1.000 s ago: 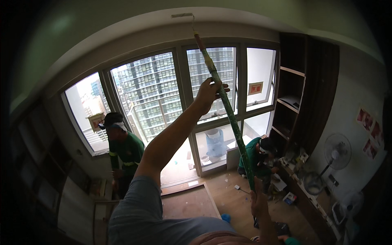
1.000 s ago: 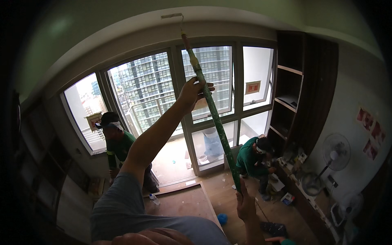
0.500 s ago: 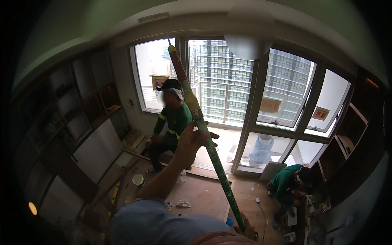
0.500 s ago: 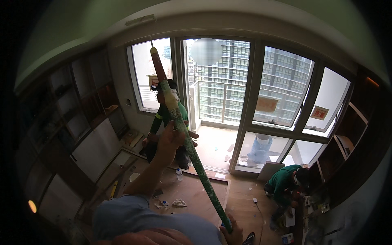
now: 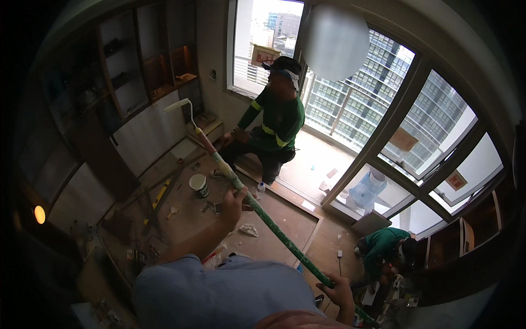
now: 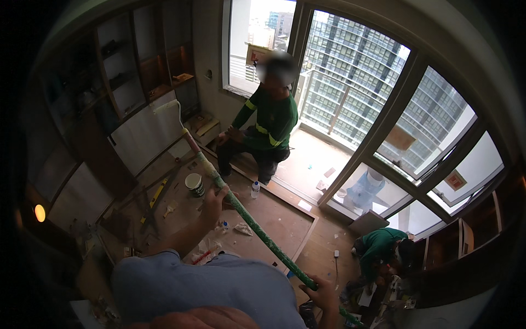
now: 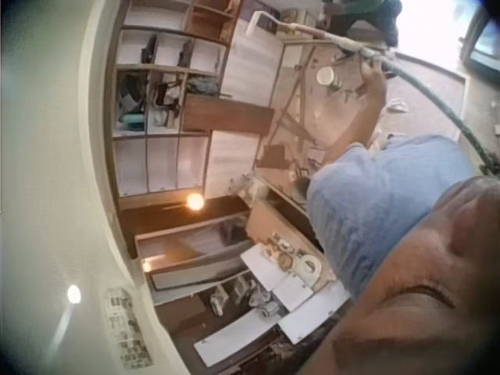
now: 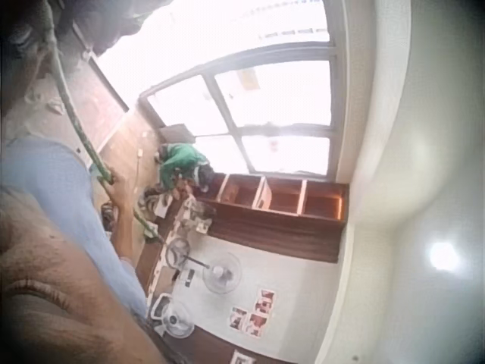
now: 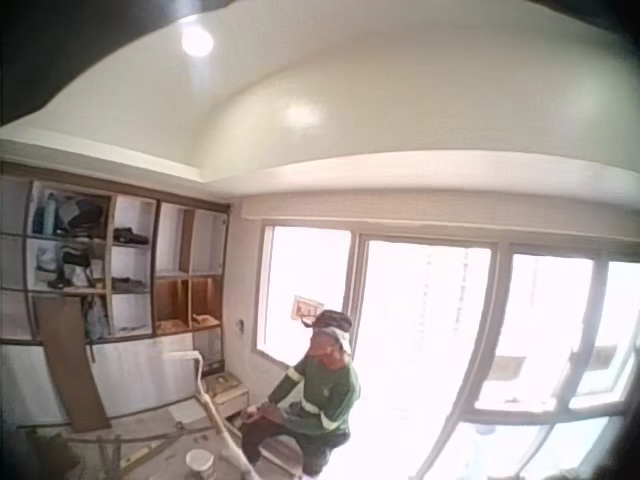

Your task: The person uses a long-handled paint roller to apply white paint to the ceiling. They repeatedly dip the roller into a paint bucket and roll it across the ceiling surface while other workers assemble furniture nearby.

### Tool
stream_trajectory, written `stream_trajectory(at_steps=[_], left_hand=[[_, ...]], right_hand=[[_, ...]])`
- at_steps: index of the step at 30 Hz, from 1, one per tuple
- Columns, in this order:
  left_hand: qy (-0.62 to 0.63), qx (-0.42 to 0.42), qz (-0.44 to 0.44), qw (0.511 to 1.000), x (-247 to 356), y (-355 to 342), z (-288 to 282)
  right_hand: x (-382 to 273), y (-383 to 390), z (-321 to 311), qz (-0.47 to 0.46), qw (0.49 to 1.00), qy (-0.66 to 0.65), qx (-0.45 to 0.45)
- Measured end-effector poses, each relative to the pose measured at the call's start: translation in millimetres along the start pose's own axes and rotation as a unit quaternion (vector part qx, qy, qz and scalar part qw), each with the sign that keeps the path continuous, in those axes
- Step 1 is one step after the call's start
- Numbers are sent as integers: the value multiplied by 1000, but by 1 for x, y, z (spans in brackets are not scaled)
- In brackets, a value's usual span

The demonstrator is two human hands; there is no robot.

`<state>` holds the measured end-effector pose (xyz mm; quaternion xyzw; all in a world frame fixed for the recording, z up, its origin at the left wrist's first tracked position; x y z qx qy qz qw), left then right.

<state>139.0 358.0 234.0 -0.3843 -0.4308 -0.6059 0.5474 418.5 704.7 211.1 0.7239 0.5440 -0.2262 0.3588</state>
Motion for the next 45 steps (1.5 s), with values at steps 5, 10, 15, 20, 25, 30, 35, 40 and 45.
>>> stream_trajectory(at_steps=[5, 10, 15, 20, 25, 30, 35, 40, 45], left_hand=[[3, 53, -155, 986, -89, -28, -88], [36, 116, -187, 975, -161, -67, -174], [85, 156, -243, 954, -215, -103, -233], [41, 89, -329, 939, -271, -116, -265], [-86, 49, -364, 926, -292, -57, -310], [-142, -5, -417, 898, -369, 33, -415], [-112, 140, -513, 839, -382, 111, -502], [-146, 195, -488, 838, -378, 142, -527], [-68, 218, -488, 842, -376, 156, -507]], right_hand=[[-13, -8, 8, 78, 992, 2, -100], [-27, 10, 7, 202, 962, -23, -181], [-78, -31, 40, 93, 977, 66, -181], [-131, -105, 147, 44, 979, 117, -159], [-143, -193, 243, 18, 969, 194, -152], [-176, -269, 278, -18, 952, 265, -150], [-211, -337, 301, -47, 920, 341, -188], [-252, -410, 337, -95, 888, 402, -202], [-272, -461, 362, -64, 862, 448, -227]])
Point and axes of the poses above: each hand's wrist, its own y-axis away from the middle knuckle, its own z-axis out of the palm, x = y × z, the point moved 9 cm from there along -y, towards the middle knuckle, and after that the axes turned 3 degrees about y, right-handed, at the moved point
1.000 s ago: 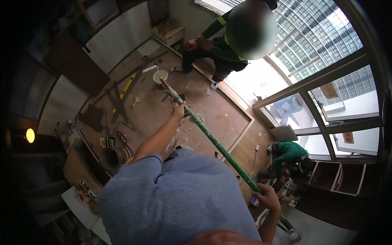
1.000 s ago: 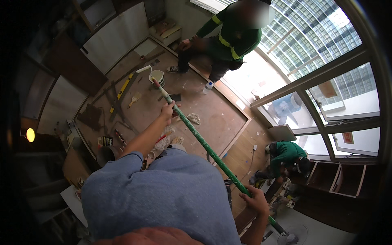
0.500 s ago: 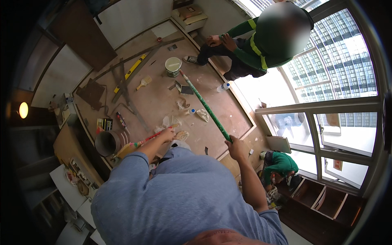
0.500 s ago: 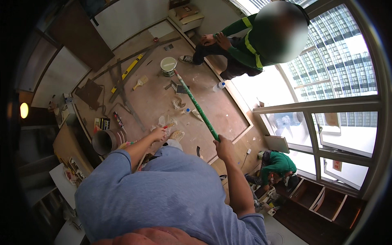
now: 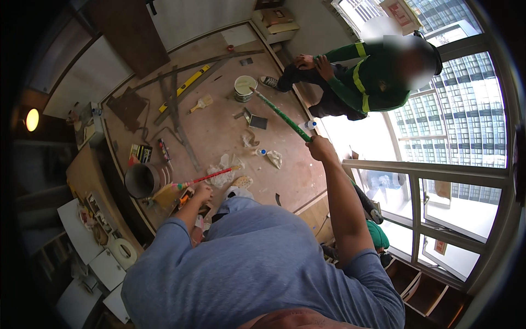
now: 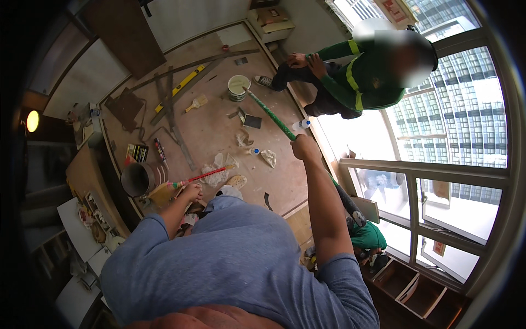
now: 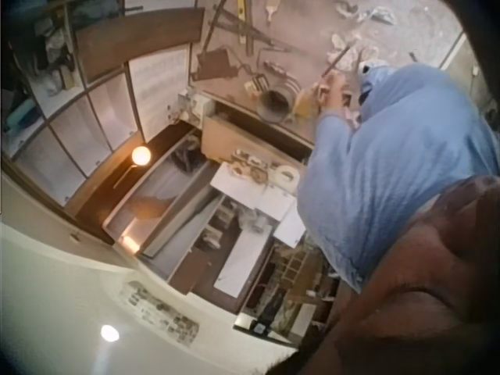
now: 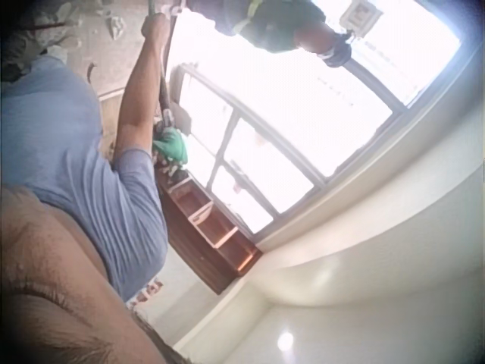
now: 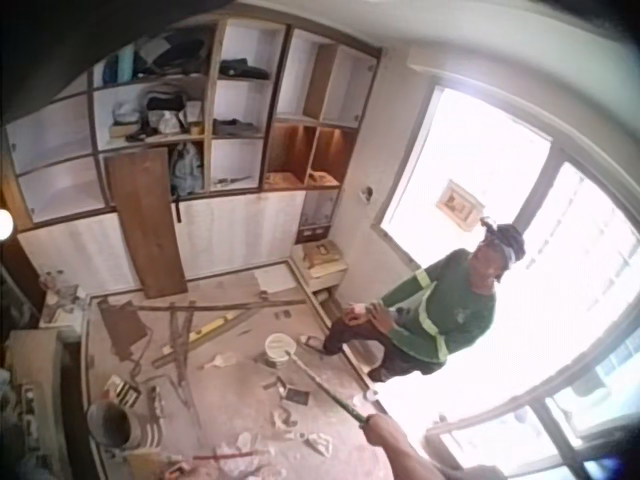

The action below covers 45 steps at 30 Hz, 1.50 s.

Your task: The person uses a long-handled paint roller to apply white paint to the ceiling. They repeatedly dip the roller into a paint bucket and roll it across the ceiling surface while other workers assemble furniture nearby.

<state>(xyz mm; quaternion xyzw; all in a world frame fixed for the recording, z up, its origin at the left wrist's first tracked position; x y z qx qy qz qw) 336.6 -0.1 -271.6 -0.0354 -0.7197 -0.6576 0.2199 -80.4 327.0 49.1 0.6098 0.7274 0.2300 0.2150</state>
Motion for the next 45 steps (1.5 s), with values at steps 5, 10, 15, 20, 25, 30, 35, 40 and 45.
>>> stream_trajectory(at_steps=[5, 10, 15, 20, 25, 30, 35, 40, 45], left_hand=[[-42, -3, 24, 999, 23, 32, 18], [-21, -21, 28, 999, 17, 13, 6], [10, 8, 22, 1000, 17, 17, -7], [14, -27, 7, 1000, 0, -2, -18], [49, -29, 41, 998, 12, 3, -6], [-8, -32, 19, 999, 8, 8, -5], [38, -16, 57, 998, 16, 1, -15], [-18, -14, 5, 1000, 19, 10, -26], [-27, -7, 38, 999, 35, 14, -26]], right_hand=[[-11, -32, 0, -16, 999, 29, 18], [-4, -22, -2, -15, 1000, 16, 9], [-2, 16, -16, -29, 999, -10, 20], [-17, -5, -8, 16, 1000, -5, 13], [1, 10, -1, 5, 1000, -31, -4], [-5, 7, 5, 22, 999, -22, -3], [-6, 23, 4, 21, 999, -42, 1], [-11, 28, 10, 49, 997, -59, 5], [3, 58, 16, 44, 996, -84, 7]])
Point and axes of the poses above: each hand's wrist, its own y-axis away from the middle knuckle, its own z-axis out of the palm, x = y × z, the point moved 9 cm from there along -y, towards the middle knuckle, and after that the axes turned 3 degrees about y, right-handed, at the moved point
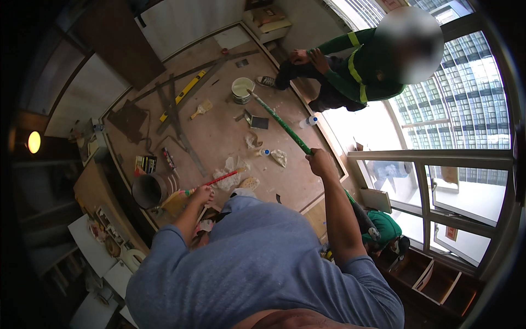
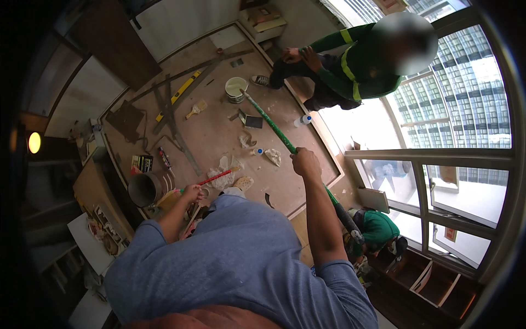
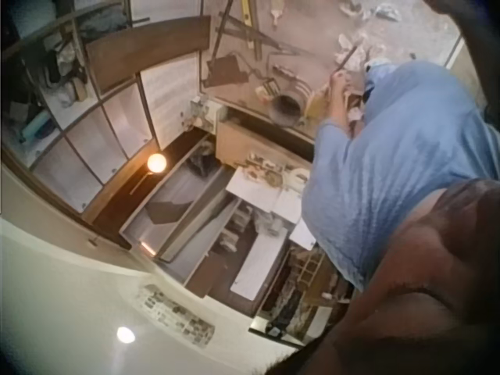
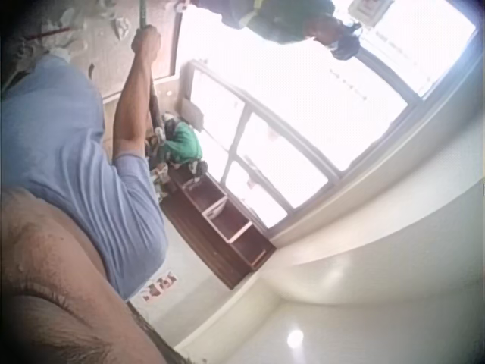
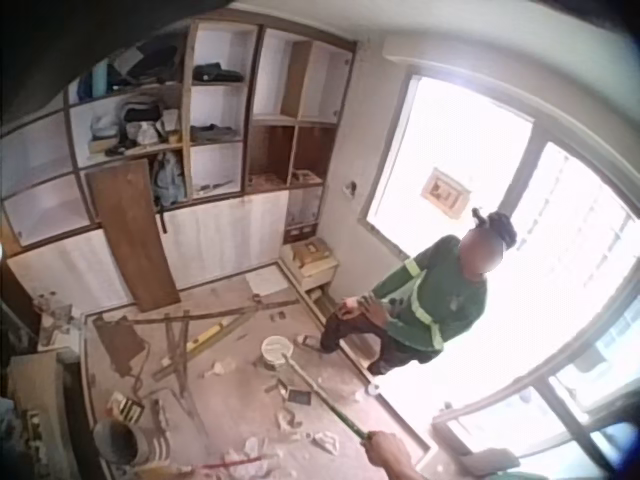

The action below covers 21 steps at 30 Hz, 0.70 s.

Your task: The person uses a long-handled paint roller to apply white paint to the ceiling. They repeatedly dip the roller into a paint bucket and roll it across the ceiling surface while other workers assemble furniture nearby.

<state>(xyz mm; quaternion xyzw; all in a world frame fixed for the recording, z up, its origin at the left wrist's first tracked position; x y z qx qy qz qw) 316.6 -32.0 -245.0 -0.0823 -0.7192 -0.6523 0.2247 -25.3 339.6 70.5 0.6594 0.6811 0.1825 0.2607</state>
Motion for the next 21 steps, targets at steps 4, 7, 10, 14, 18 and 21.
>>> stream_trajectory(at_steps=[4, 7, 10, 14, 18, 21], left_hand=[[-39, 1, -31, 999, -4, -18, -15], [-59, 12, 13, 998, 25, -15, -11], [-70, 5, 43, 997, 57, -1, -1], [-111, 13, 35, 993, 93, -6, 11], [-88, -54, 112, 988, 142, -17, 62], [-85, -87, 137, 983, 171, -15, 98]], right_hand=[[-7, 11, 7, 20, 1000, -12, 9], [4, 17, 21, 13, 999, -26, 18], [17, 25, 23, 18, 997, -71, 2], [30, 17, 52, 7, 996, -87, 19], [78, 67, 70, -9, 985, -171, 31], [130, 113, 103, 31, 941, -332, -49]])
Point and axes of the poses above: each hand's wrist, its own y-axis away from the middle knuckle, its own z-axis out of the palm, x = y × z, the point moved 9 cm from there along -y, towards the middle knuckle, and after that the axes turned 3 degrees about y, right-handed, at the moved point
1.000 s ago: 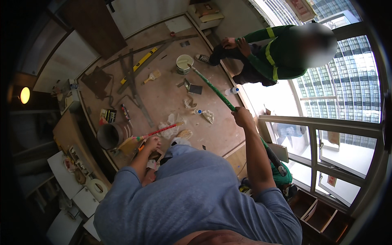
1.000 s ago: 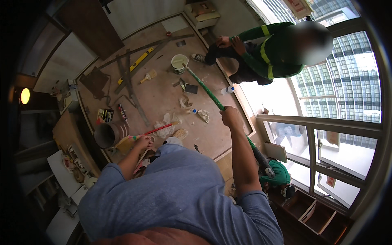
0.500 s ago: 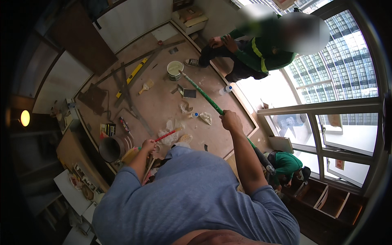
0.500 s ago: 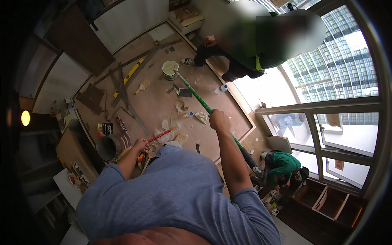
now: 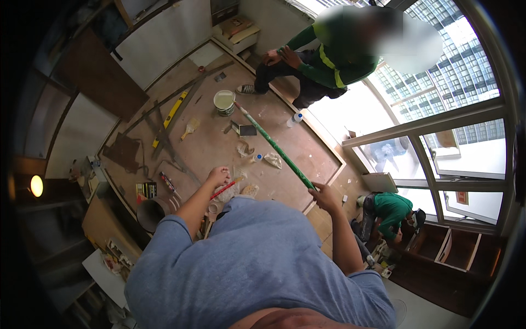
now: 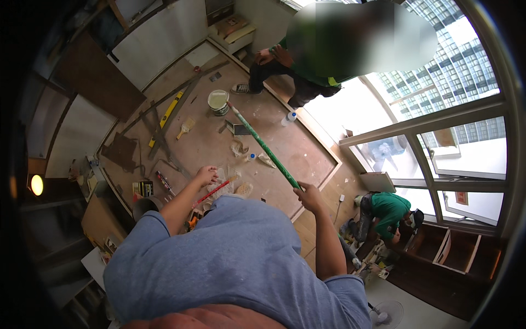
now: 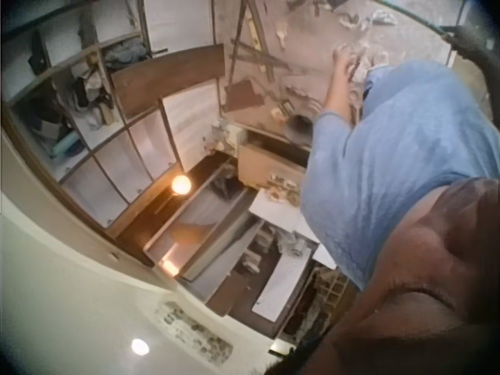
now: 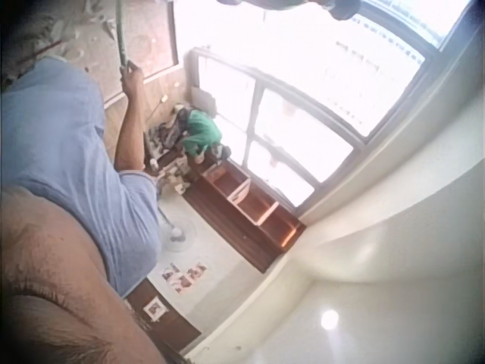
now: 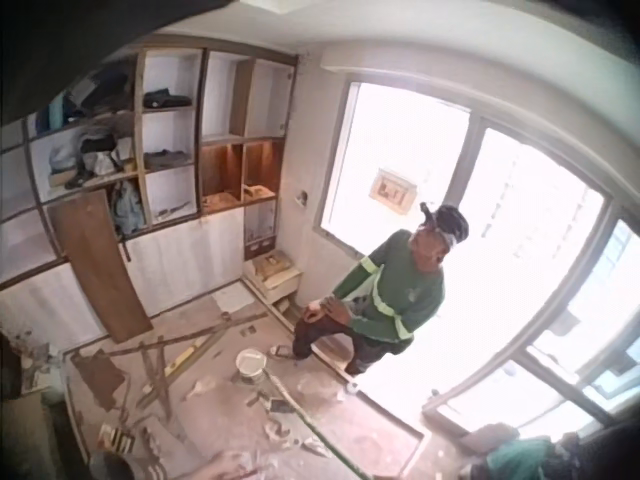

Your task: The person uses a long-handled paint roller to apply white paint to the ceiling. They repeatedly dip the roller into a paint bucket and roll it across the ceiling surface while other workers assemble furniture nearby.

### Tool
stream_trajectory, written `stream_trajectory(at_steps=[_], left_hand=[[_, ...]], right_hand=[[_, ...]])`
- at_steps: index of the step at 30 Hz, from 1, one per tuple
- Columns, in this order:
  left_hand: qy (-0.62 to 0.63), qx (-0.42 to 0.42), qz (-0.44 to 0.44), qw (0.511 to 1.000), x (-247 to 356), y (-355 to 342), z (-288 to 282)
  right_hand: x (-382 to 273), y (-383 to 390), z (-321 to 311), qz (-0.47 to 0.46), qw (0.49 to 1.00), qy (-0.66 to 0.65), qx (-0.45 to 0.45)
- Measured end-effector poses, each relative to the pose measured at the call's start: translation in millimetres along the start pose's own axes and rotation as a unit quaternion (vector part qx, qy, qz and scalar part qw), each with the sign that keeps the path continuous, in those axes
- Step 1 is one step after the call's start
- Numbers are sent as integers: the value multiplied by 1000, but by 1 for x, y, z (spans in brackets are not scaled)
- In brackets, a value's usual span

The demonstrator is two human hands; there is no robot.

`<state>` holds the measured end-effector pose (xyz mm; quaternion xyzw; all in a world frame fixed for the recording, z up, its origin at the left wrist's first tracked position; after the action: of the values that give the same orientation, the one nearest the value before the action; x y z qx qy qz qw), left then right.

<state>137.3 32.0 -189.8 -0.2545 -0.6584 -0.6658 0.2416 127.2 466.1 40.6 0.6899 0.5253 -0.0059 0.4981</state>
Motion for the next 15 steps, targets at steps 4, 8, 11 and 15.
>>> stream_trajectory(at_steps=[4, 8, 11, 15], left_hand=[[-11, -37, 6, 999, 46, -6, 39], [51, -40, -9, 998, 88, -17, 65], [132, -24, -14, 991, 126, -17, 71], [266, 21, 87, 960, 181, -6, 65]], right_hand=[[35, 79, -6, 38, 986, -161, -38], [52, 130, -13, 34, 975, -207, -74], [55, 155, -12, 30, 968, -233, -89], [58, 167, -3, 20, 953, -290, -90]])
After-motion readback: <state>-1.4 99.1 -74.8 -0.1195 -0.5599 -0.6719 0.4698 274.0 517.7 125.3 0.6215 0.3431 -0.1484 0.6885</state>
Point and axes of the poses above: each hand's wrist, its own y-axis away from the middle knuckle, its own z-axis out of the palm, x = y × z, the point moved 9 cm from there along -y, towards the middle knuckle, and after that the axes turned 3 degrees about y, right-handed, at the moved point
